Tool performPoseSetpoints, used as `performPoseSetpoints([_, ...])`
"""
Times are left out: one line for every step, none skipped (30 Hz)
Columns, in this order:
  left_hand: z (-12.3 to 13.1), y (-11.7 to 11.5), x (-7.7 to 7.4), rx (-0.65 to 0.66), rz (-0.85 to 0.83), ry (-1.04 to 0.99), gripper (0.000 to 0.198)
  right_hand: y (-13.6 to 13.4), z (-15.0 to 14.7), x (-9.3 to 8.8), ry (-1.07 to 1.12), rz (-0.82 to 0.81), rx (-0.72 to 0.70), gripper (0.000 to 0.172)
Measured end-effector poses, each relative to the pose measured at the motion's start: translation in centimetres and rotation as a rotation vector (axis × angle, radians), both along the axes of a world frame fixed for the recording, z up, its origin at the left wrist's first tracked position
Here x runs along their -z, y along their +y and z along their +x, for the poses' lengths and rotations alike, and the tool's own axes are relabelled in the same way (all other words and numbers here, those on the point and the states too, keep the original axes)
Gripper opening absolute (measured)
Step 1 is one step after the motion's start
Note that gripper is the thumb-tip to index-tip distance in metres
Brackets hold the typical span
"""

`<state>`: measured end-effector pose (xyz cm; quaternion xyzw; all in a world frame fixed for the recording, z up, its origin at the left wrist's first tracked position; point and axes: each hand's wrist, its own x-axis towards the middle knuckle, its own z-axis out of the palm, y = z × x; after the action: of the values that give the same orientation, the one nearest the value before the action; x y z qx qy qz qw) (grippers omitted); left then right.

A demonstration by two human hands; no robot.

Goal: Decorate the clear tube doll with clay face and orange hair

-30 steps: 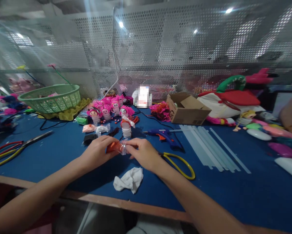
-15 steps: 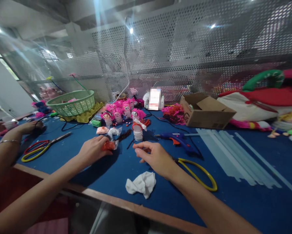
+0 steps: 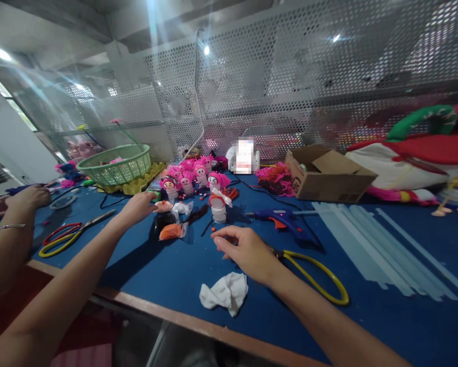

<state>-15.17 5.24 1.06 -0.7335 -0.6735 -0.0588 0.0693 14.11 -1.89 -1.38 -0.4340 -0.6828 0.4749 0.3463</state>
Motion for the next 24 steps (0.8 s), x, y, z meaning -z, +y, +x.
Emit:
performPoseSetpoints([-0.2,0.4,0.2,-0.004,-0.016,-0.009,0.029,0.0,0.0,-0.1,0.004,0.001,0.005,0.026])
performPoseSetpoints([-0.3,0.7,0.5,-0.007,-0.031,-0.021,0.031,0.0,0.0,-0.1,0.004,0.002,0.011,0.026])
performPoseSetpoints([-0.4,0.9,0.8,-0.011,-0.041,-0.035,0.033,-0.1,-0.1,-0.2,0.002,0.004,0.016,0.026])
performPoseSetpoints([-0.5,1.0,1.0,-0.015,-0.046,-0.051,0.034,-0.1,-0.1,-0.3,0.0,0.006,0.018,0.025])
performPoseSetpoints([-0.6,1.1,1.1,-0.017,-0.051,-0.068,0.036,-0.1,-0.1,-0.3,0.0,0.009,0.018,0.026])
performPoseSetpoints([-0.8,1.1,1.2,-0.017,-0.058,-0.087,0.037,-0.1,-0.1,-0.4,0.0,0.009,0.016,0.026])
performPoseSetpoints([-1.0,1.1,1.1,-0.014,-0.073,-0.109,0.038,-0.1,-0.1,-0.4,0.0,0.01,0.013,0.026])
performPoseSetpoints([-1.2,0.9,0.9,-0.009,-0.095,-0.134,0.04,-0.1,-0.1,-0.4,0.0,0.009,0.011,0.027])
performPoseSetpoints([-1.5,0.7,0.5,-0.001,-0.122,-0.159,0.043,0.0,-0.1,-0.4,-0.002,0.008,0.011,0.027])
performPoseSetpoints([-1.7,0.4,-0.1,0.007,-0.15,-0.181,0.046,0.0,-0.1,-0.4,-0.003,0.005,0.011,0.028])
performPoseSetpoints([-2.0,0.1,-0.7,0.018,-0.173,-0.214,0.051,0.0,-0.1,-0.5,-0.001,0.004,0.012,0.028])
performPoseSetpoints([-2.2,-0.4,-1.3,0.032,-0.194,-0.257,0.055,-0.1,-0.1,-0.5,0.005,0.002,0.013,0.028])
performPoseSetpoints([-2.2,-0.8,-2.0,0.054,-0.209,-0.317,0.059,-0.1,-0.1,-0.6,0.016,-0.002,0.014,0.028])
performPoseSetpoints([-2.0,-1.4,-2.6,0.095,-0.224,-0.422,0.062,-0.1,-0.1,-0.6,0.032,-0.01,0.011,0.029])
performPoseSetpoints([-1.5,-2.0,-3.2,0.151,-0.242,-0.521,0.062,-0.2,-0.2,-0.7,0.051,-0.022,0.004,0.029])
performPoseSetpoints([-0.7,-2.7,-3.6,0.218,-0.248,-0.592,0.059,-0.2,-0.2,-0.7,0.076,-0.039,-0.006,0.03])
performPoseSetpoints([0.3,-3.3,-4.0,0.29,-0.246,-0.62,0.053,-0.3,-0.3,-0.8,0.109,-0.056,-0.015,0.032])
performPoseSetpoints([1.6,-4.0,-4.2,0.372,-0.233,-0.614,0.046,-0.3,-0.4,-0.8,0.148,-0.073,-0.022,0.033])
performPoseSetpoints([3.1,-4.8,-4.3,0.449,-0.177,-0.59,0.039,-0.4,-0.4,-0.8,0.194,-0.087,-0.024,0.034])
performPoseSetpoints([4.6,-5.5,-4.3,0.511,-0.109,-0.545,0.033,-0.4,-0.5,-0.9,0.246,-0.097,-0.019,0.034])
performPoseSetpoints([6.1,-6.1,-4.2,0.555,-0.062,-0.486,0.03,-0.5,-0.5,-0.9,0.292,-0.102,-0.008,0.035])
performPoseSetpoints([7.5,-6.7,-4.0,0.572,-0.007,-0.437,0.029,-0.5,-0.5,-0.9,0.334,-0.105,0.0,0.035])
performPoseSetpoints([8.8,-7.1,-3.8,0.591,0.045,-0.397,0.029,-0.5,-0.5,-0.9,0.364,-0.102,0.012,0.034])
performPoseSetpoints([9.9,-7.5,-3.5,0.614,0.079,-0.36,0.031,-0.5,-0.5,-1.0,0.375,-0.094,0.019,0.033])
